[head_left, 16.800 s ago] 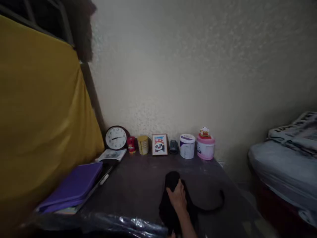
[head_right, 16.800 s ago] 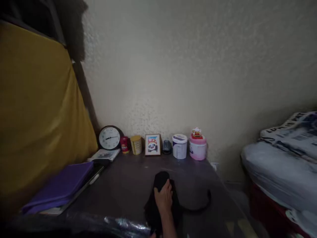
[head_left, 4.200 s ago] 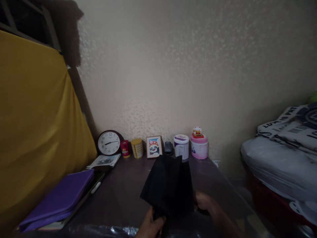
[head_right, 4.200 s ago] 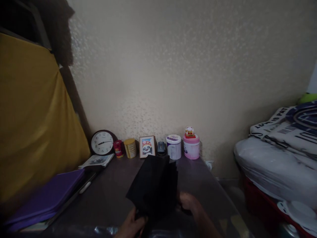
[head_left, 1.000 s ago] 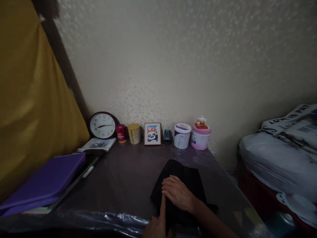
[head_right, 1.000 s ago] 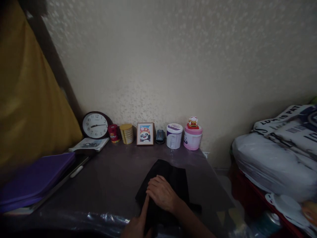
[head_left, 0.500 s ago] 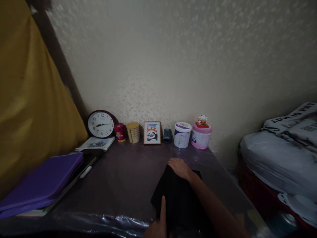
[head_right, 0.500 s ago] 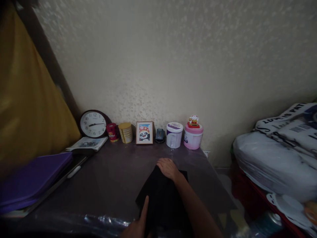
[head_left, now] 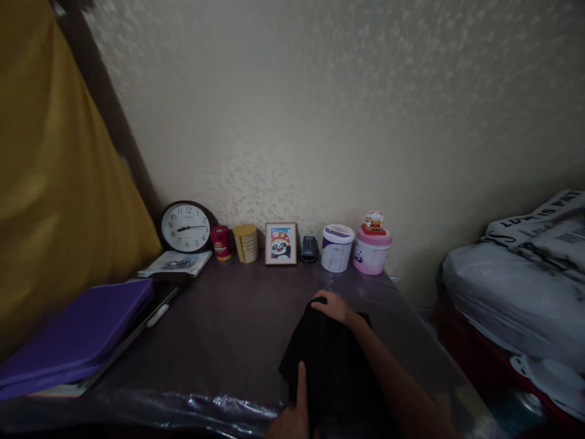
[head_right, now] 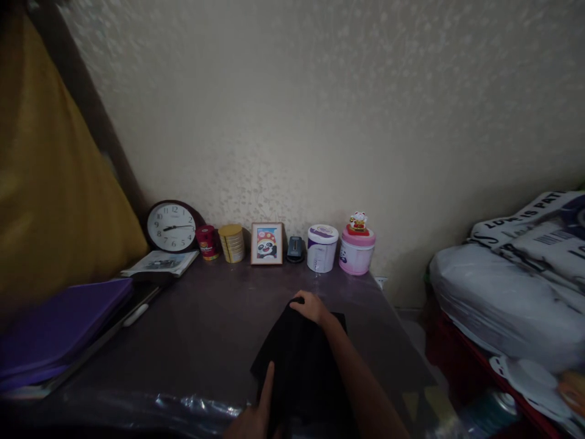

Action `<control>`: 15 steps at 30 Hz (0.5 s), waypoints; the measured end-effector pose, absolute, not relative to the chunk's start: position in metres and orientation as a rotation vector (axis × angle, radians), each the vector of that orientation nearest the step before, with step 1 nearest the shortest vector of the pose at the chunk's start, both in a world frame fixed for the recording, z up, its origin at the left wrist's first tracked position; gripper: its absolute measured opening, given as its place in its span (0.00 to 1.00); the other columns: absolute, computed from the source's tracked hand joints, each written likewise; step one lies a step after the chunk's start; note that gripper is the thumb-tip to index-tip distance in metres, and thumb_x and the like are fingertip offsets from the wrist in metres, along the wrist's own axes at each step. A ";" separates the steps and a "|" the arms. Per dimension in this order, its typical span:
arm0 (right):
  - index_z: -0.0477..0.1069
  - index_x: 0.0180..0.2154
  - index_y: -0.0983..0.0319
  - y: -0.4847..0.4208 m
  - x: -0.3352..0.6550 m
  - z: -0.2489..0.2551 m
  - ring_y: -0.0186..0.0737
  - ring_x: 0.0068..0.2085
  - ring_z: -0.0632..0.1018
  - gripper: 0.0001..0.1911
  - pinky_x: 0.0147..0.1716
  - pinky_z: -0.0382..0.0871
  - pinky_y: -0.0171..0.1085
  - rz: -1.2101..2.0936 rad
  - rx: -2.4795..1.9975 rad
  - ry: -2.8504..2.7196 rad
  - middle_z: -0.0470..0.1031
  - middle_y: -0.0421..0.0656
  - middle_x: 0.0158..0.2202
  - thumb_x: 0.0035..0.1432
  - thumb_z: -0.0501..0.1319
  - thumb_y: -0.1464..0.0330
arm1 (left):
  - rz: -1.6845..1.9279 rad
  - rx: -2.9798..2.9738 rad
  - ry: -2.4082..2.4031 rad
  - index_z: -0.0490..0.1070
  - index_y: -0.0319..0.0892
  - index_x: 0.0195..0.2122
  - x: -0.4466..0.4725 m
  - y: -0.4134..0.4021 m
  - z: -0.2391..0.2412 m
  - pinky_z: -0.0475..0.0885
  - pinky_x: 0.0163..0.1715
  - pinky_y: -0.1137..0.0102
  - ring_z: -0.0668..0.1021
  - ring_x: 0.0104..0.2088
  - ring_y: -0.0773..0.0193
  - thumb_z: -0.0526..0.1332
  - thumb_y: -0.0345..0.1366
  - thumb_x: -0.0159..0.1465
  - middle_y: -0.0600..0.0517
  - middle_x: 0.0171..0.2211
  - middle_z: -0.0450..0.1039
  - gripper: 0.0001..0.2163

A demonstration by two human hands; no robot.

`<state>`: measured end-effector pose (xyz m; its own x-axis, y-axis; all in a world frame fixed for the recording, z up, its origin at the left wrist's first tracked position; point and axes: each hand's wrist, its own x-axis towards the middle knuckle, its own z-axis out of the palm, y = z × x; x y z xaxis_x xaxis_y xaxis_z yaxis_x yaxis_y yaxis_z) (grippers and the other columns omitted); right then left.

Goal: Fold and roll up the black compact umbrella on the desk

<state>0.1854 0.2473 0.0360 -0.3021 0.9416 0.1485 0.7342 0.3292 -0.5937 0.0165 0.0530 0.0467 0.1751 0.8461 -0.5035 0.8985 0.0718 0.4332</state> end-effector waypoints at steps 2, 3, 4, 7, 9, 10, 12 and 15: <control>0.75 0.32 0.61 0.251 0.181 0.034 0.40 0.36 0.76 0.10 0.38 0.67 0.37 0.586 -1.500 -2.090 0.77 0.43 0.34 0.52 0.56 0.67 | -0.090 1.751 1.665 0.22 0.40 0.61 0.017 0.052 0.048 0.69 0.39 0.59 0.77 0.41 0.49 0.53 0.29 0.57 0.40 0.41 0.76 0.39; 0.75 0.31 0.61 0.253 0.180 0.035 0.39 0.36 0.76 0.11 0.38 0.67 0.37 0.589 -1.501 -2.083 0.77 0.43 0.34 0.53 0.54 0.68 | -0.089 1.749 1.666 0.23 0.40 0.61 0.017 0.052 0.049 0.69 0.39 0.59 0.77 0.41 0.49 0.53 0.29 0.58 0.40 0.41 0.76 0.39; 0.75 0.31 0.61 0.255 0.180 0.036 0.39 0.36 0.76 0.11 0.38 0.67 0.37 0.595 -1.495 -2.082 0.77 0.43 0.34 0.53 0.53 0.68 | -0.086 1.750 1.663 0.23 0.39 0.61 0.017 0.052 0.049 0.69 0.38 0.59 0.77 0.41 0.49 0.53 0.30 0.58 0.39 0.41 0.76 0.38; 0.75 0.32 0.61 0.257 0.183 0.044 0.38 0.37 0.76 0.11 0.39 0.67 0.35 0.626 -1.467 -2.098 0.78 0.42 0.35 0.53 0.54 0.69 | -0.085 1.763 1.636 0.22 0.38 0.61 0.016 0.052 0.048 0.69 0.37 0.60 0.78 0.40 0.50 0.52 0.29 0.58 0.39 0.41 0.76 0.38; 0.75 0.33 0.61 0.256 0.186 0.049 0.37 0.37 0.76 0.10 0.37 0.67 0.34 0.646 -1.472 -2.101 0.78 0.42 0.35 0.50 0.56 0.70 | -0.072 1.769 1.622 0.21 0.38 0.61 0.016 0.052 0.045 0.69 0.37 0.61 0.78 0.40 0.50 0.52 0.29 0.57 0.40 0.41 0.76 0.39; 0.75 0.34 0.61 0.256 0.189 0.051 0.37 0.36 0.77 0.10 0.36 0.68 0.34 0.649 -1.482 -2.100 0.78 0.42 0.34 0.49 0.57 0.70 | -0.065 1.769 1.619 0.21 0.38 0.61 0.016 0.052 0.043 0.69 0.37 0.61 0.78 0.40 0.50 0.52 0.29 0.57 0.40 0.41 0.76 0.39; 0.75 0.34 0.61 0.255 0.193 0.053 0.37 0.34 0.77 0.11 0.34 0.68 0.33 0.634 -1.507 -2.094 0.78 0.42 0.32 0.48 0.58 0.71 | -0.055 1.766 1.617 0.21 0.38 0.61 0.015 0.053 0.039 0.68 0.37 0.60 0.78 0.40 0.50 0.52 0.30 0.58 0.40 0.41 0.76 0.39; 0.74 0.32 0.60 0.253 0.197 0.056 0.37 0.32 0.76 0.09 0.33 0.67 0.33 0.570 -1.537 -2.094 0.77 0.41 0.30 0.47 0.58 0.71 | -0.057 1.756 1.629 0.21 0.38 0.61 0.015 0.054 0.034 0.68 0.38 0.60 0.77 0.41 0.50 0.53 0.30 0.58 0.40 0.42 0.75 0.40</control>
<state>0.1970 0.2530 0.0557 -0.2562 0.9576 0.1319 0.7588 0.2837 -0.5863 0.0149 0.0537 0.0343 0.1972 0.8484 -0.4912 0.8806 0.0670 0.4692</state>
